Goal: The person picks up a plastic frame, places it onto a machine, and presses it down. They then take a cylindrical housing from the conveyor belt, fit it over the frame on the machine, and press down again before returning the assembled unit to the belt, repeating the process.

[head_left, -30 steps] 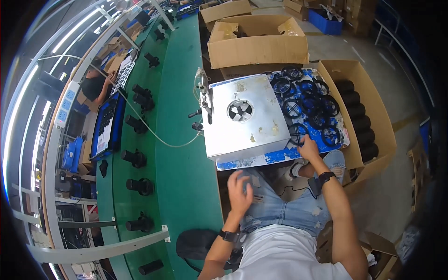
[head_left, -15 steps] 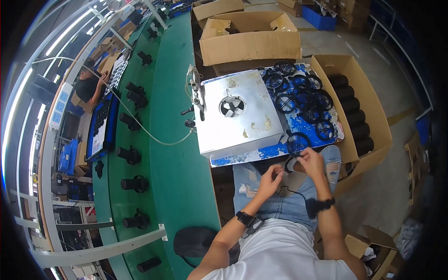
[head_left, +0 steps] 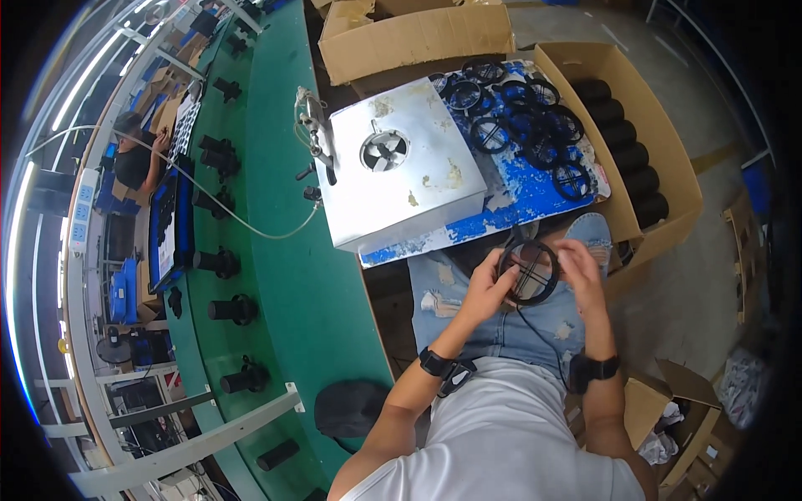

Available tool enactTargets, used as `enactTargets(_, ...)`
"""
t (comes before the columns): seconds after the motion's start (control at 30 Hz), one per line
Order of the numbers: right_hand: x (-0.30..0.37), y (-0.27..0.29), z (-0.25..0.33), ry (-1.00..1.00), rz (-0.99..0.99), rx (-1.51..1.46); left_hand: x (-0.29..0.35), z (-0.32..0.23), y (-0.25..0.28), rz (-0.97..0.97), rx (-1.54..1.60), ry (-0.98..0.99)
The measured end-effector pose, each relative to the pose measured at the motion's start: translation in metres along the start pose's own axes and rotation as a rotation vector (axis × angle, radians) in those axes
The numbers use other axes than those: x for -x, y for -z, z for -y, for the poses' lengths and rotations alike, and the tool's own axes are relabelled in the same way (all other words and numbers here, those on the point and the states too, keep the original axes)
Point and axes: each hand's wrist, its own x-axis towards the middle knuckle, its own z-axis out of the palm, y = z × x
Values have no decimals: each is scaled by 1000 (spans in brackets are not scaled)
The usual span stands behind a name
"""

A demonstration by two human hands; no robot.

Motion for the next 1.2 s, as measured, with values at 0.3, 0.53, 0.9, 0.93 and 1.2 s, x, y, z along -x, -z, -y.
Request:
enactTargets(0.3, -5, -66, -16, -126, 416, -164, 19, -8, 25, -361, -445, -262)
enactTargets(0.53, -19, -103, -19, 35, 419, -35, 26, -32, 26, -432, -358, -311)
enactTargets(0.9, -92, -175, 29, 381, 428, 453, -36, -106, 87, -614, -643, -380)
enactTargets(0.93, -102, -190, 36, 425, 426, 530, -48, -105, 104, -657, -716, -467)
enactTargets(1.2, -180, -270, 12, 688, 176, 890, -111, -111, 185, -926, -1163, -514)
